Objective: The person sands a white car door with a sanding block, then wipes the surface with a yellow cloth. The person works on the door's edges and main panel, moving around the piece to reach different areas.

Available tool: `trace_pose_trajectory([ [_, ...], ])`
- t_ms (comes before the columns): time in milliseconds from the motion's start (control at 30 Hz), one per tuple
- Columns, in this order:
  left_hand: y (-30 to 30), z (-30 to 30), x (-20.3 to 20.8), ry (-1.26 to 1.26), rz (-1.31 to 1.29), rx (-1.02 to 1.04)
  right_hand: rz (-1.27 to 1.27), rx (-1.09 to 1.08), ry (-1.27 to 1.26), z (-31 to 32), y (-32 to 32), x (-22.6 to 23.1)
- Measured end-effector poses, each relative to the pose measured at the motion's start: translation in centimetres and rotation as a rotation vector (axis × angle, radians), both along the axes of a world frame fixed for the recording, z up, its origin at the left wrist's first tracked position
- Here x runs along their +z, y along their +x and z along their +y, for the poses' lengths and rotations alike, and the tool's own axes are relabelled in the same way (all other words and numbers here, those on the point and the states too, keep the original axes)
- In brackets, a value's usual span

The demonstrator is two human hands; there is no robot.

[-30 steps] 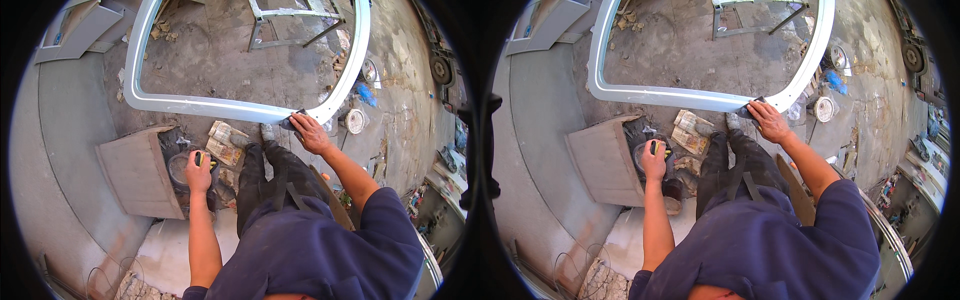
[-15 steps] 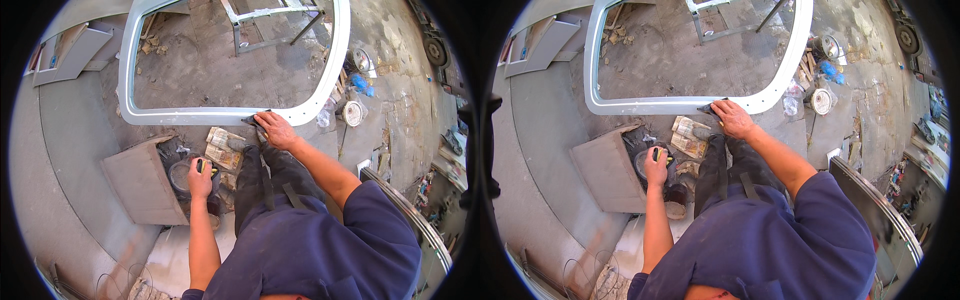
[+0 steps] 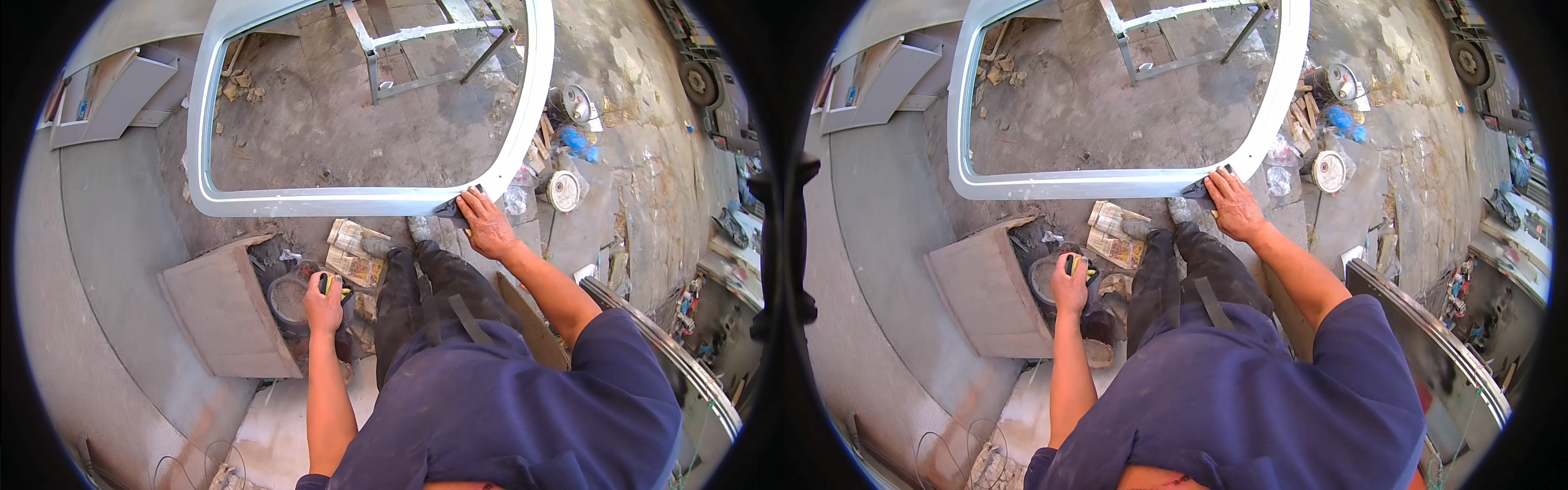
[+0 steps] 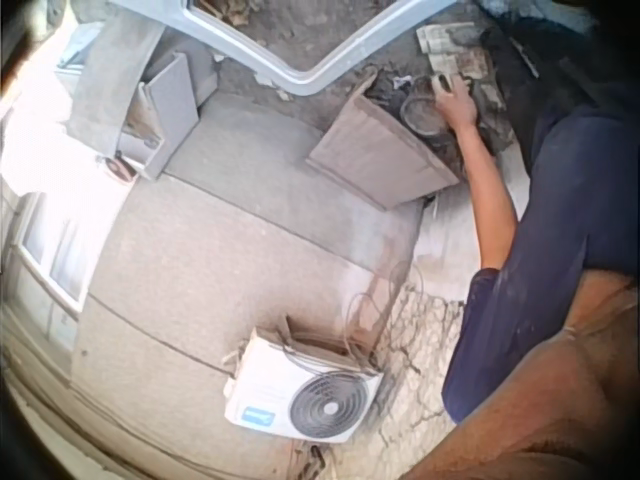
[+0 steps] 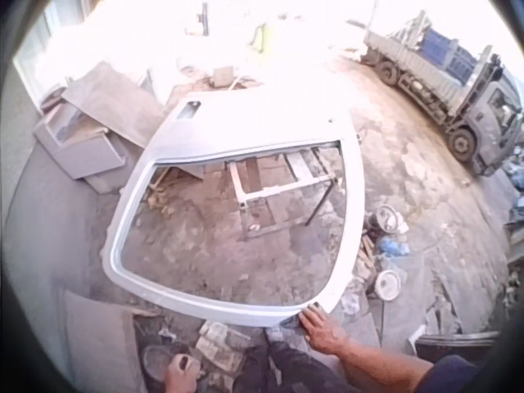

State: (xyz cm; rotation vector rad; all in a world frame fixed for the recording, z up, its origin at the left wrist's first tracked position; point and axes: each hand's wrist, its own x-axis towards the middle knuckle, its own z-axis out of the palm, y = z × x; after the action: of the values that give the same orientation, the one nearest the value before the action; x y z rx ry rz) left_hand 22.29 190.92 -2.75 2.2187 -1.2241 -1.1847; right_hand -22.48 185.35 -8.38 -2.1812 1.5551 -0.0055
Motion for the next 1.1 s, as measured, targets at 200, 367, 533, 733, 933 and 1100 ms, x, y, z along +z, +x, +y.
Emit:
trace_pose_trajectory([
  [200,-0.6,-0.5,0.4,-0.021,0.025,-0.013,0.342,-0.049,-0.043,-8.2,-12.0,1.6],
  [367,-1.1,-0.9,0.2,-0.003,0.029,-0.072,0.451,-0.181,-0.08,-9.0,-11.8,-0.3],
  [533,-2.2,-0.9,0.3,0.019,0.01,-0.014,0.299,0.008,0.076,1.0,-2.4,-1.1],
  [733,-1.6,-0.6,0.4,0.012,0.04,0.021,0.436,-0.077,-0.128,-8.0,-12.3,1.2],
  [933,0.8,0.5,1.2,0.047,0.002,0.102,0.293,0.001,0.049,-3.3,-6.0,-0.5],
  [1100,4.2,2.9,0.2,0.048,-0.025,0.119,0.105,0.152,0.006,-0.1,5.8,-2.0],
])
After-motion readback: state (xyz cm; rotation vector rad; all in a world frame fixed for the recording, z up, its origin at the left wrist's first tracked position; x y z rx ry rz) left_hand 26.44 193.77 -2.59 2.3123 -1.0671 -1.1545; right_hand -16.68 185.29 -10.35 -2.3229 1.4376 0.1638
